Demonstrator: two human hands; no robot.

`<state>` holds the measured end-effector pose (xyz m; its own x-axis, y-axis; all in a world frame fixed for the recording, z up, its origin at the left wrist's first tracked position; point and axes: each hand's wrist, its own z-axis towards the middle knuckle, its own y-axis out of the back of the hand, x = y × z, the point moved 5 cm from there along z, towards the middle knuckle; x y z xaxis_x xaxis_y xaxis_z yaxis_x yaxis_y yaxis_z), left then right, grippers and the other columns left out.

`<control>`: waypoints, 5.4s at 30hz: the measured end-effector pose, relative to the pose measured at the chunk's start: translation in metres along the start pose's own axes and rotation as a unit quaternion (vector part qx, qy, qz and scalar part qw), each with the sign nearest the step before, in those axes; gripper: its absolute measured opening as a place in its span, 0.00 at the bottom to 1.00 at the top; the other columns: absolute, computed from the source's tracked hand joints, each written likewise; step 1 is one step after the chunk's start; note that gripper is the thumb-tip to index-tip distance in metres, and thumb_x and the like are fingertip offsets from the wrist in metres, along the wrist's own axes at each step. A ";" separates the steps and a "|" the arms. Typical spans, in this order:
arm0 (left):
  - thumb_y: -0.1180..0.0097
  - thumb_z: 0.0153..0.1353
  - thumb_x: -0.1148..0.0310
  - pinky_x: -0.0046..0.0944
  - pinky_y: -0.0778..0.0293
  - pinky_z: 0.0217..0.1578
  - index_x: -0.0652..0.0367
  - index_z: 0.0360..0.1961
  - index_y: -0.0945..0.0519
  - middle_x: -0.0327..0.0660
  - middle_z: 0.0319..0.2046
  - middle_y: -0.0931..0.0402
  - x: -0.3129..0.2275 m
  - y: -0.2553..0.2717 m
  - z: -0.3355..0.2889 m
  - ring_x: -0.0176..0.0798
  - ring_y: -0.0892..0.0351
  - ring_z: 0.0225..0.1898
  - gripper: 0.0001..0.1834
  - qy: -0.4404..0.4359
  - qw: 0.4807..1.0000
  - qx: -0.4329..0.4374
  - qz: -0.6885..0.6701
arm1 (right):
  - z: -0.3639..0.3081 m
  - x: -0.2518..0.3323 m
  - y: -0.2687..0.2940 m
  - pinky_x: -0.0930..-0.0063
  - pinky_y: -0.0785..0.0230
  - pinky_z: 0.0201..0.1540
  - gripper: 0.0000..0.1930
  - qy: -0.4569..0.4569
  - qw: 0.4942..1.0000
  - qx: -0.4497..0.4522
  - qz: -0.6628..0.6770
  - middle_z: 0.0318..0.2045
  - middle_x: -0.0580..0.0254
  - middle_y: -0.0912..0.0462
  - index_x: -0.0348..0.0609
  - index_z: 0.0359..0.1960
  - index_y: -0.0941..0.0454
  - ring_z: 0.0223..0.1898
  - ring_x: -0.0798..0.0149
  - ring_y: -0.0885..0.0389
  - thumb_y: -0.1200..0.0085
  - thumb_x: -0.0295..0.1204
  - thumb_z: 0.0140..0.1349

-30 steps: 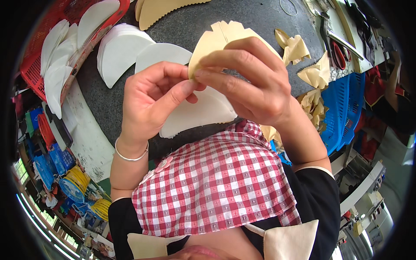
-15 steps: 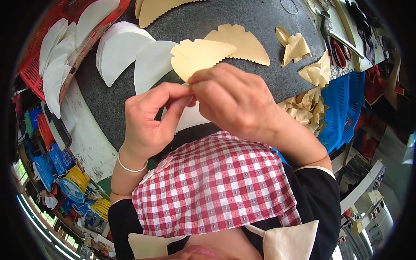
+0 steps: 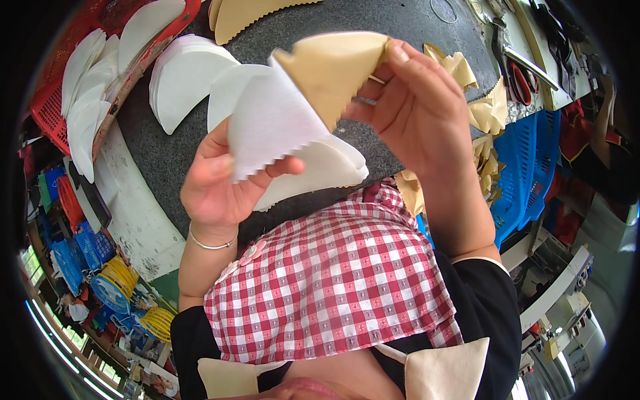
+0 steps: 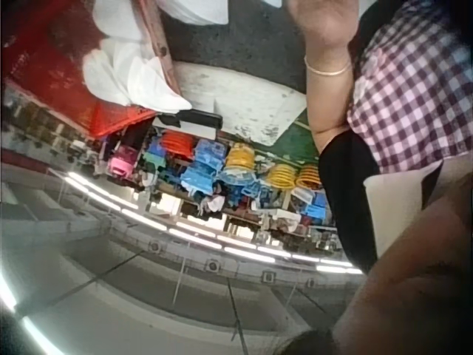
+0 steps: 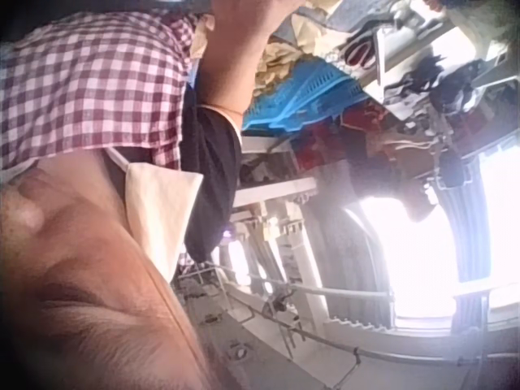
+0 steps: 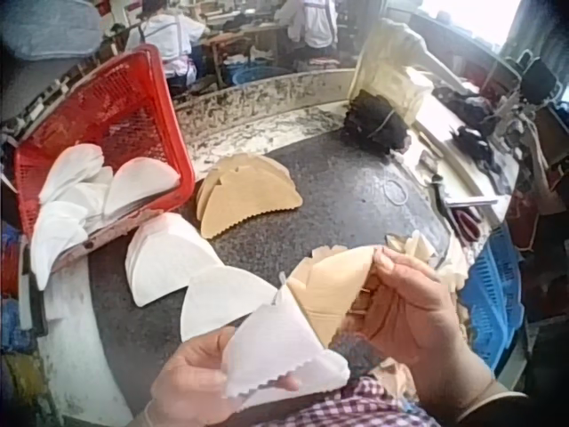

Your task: Layering and aligning leather and lining components for shoe manufacturing.

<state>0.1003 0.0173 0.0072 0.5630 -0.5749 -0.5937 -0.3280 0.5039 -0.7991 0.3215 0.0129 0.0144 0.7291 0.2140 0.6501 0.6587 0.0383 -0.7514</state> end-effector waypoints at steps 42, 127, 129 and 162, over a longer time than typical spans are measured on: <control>0.31 0.64 0.69 0.28 0.31 0.20 0.63 0.27 0.22 0.34 0.17 0.24 -0.004 0.005 -0.066 0.23 0.26 0.19 0.13 0.117 0.700 -0.302 0.637 | -0.018 -0.048 -0.036 0.61 0.25 0.27 0.17 -0.058 0.647 0.087 -0.755 0.19 0.47 0.18 0.35 0.28 0.22 0.23 0.48 0.15 0.34 0.38 0.62; 0.34 0.64 0.77 0.30 0.18 0.33 0.66 0.40 0.18 0.43 0.34 0.15 -0.010 -0.020 0.007 0.33 0.14 0.33 0.06 -0.108 0.772 -0.148 0.609 | -0.008 -0.017 -0.053 0.70 0.19 0.36 0.08 0.200 0.783 0.053 -0.586 0.38 0.57 0.13 0.37 0.36 0.17 0.36 0.62 0.13 0.39 0.16 0.55; 0.35 0.65 0.76 0.29 0.17 0.33 0.66 0.41 0.19 0.42 0.34 0.15 -0.008 -0.019 0.007 0.32 0.14 0.34 0.06 -0.095 0.828 -0.161 0.529 | -0.007 -0.011 -0.056 0.70 0.20 0.38 0.06 0.187 0.777 0.073 -0.596 0.39 0.58 0.13 0.37 0.37 0.18 0.38 0.63 0.14 0.40 0.17 0.58; 0.57 0.71 0.64 0.73 0.62 0.77 0.61 0.57 0.24 0.56 0.73 0.38 -0.035 0.003 -0.017 0.66 0.44 0.75 0.19 -0.197 0.970 -0.135 -0.035 | -0.038 0.075 0.031 0.80 0.32 0.28 0.13 0.082 0.559 -0.236 -0.791 0.37 0.64 0.15 0.42 0.49 0.19 0.28 0.73 0.20 0.49 0.37 0.76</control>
<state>0.0662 0.0280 0.0237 0.8200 -0.2828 -0.4976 -0.4361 0.2542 -0.8632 0.4034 -0.0069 0.0442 -0.8526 0.1830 0.4895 0.4504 -0.2177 0.8658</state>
